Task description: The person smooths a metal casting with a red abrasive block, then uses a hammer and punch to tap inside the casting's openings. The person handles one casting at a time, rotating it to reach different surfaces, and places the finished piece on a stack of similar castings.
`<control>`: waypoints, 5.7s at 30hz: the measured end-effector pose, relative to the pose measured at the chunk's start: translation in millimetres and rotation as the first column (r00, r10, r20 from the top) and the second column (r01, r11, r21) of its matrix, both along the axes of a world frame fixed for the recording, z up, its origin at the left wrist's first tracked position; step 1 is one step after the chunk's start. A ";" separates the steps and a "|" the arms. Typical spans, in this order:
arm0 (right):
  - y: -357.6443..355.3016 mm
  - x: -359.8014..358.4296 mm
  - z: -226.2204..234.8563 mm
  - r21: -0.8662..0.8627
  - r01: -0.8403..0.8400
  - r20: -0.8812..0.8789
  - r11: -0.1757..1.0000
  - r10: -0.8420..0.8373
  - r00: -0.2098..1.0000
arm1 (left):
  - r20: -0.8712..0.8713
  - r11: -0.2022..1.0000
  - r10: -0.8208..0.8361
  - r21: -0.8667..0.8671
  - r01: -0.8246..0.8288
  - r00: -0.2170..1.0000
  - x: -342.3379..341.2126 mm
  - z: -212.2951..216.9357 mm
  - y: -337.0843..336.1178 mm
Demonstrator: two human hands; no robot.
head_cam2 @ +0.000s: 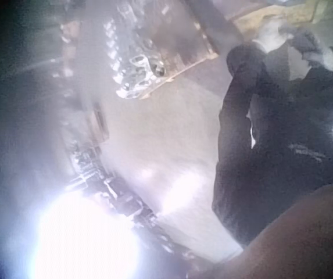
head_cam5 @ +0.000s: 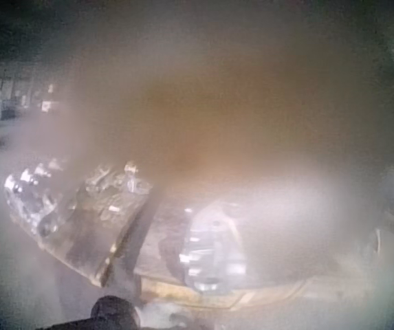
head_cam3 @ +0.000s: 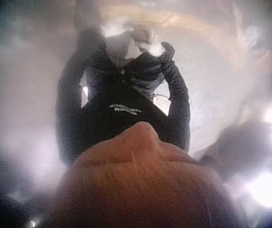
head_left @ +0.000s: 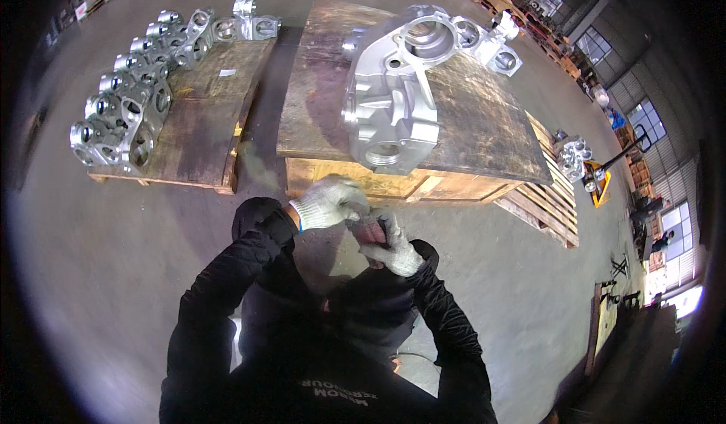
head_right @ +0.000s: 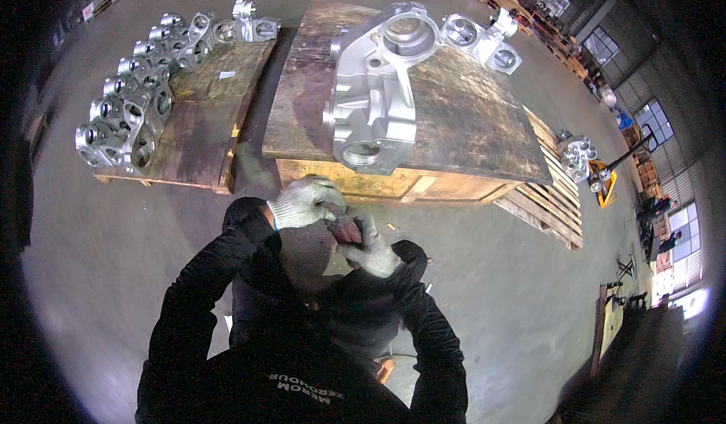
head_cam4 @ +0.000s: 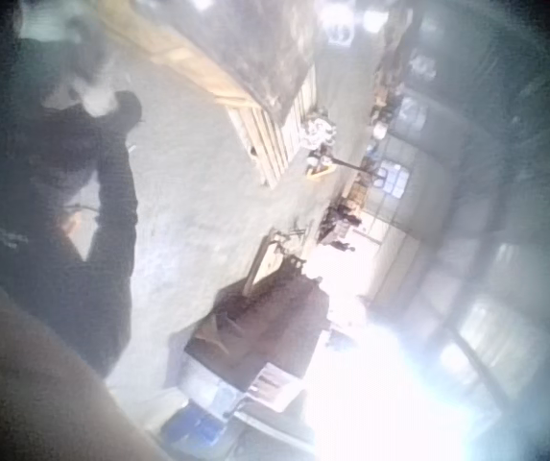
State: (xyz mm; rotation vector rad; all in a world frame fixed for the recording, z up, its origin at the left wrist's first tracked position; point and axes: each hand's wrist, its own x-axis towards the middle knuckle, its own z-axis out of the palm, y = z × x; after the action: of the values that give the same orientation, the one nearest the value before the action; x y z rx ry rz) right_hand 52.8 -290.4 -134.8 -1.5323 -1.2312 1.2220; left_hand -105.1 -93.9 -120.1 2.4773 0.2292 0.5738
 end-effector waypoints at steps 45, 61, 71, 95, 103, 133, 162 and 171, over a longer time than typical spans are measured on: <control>20.0 -15.7 -13.1 0.685 0.296 0.528 0.665 -0.734 0.428 | -0.345 0.590 0.073 -0.742 -0.319 0.936 3.2 -46.5 -34.7; 53.6 119.1 19.5 0.501 -0.397 0.859 0.769 -0.500 0.114 | -0.019 0.696 -0.290 0.682 0.225 0.957 192.5 149.8 59.8; 83.8 13.0 44.1 0.206 0.824 -0.371 0.528 -0.737 0.565 | 0.107 0.734 -0.285 0.663 0.145 0.953 247.2 119.9 59.1; 71.9 32.9 31.0 -0.075 0.533 -0.982 0.843 0.031 -0.188 | -0.011 0.705 -0.190 0.694 0.144 0.982 240.3 129.8 49.2; 86.5 -5.0 29.5 0.636 0.529 0.277 0.561 -0.806 0.522 | 0.058 0.734 -0.230 0.666 0.134 0.971 242.8 123.9 55.6; 158.6 143.8 225.6 0.392 -0.171 0.887 0.904 -0.421 -0.193 | 0.565 0.875 0.191 0.271 -0.400 0.802 215.8 228.8 173.4; 257.2 177.5 183.0 0.339 0.492 0.109 0.802 -0.553 0.826 | 0.538 0.963 0.087 0.171 -0.209 0.838 269.0 219.7 207.0; 251.0 176.6 176.5 0.172 0.578 -0.973 0.797 0.228 -0.025 | 0.456 0.951 0.112 0.209 -0.228 0.883 268.5 210.1 214.2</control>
State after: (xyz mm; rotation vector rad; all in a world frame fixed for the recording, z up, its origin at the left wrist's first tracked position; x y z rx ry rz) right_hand 229.4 -39.4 41.7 0.0043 -0.1757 1.1391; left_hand 163.4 120.3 89.9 2.4996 0.2048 1.2933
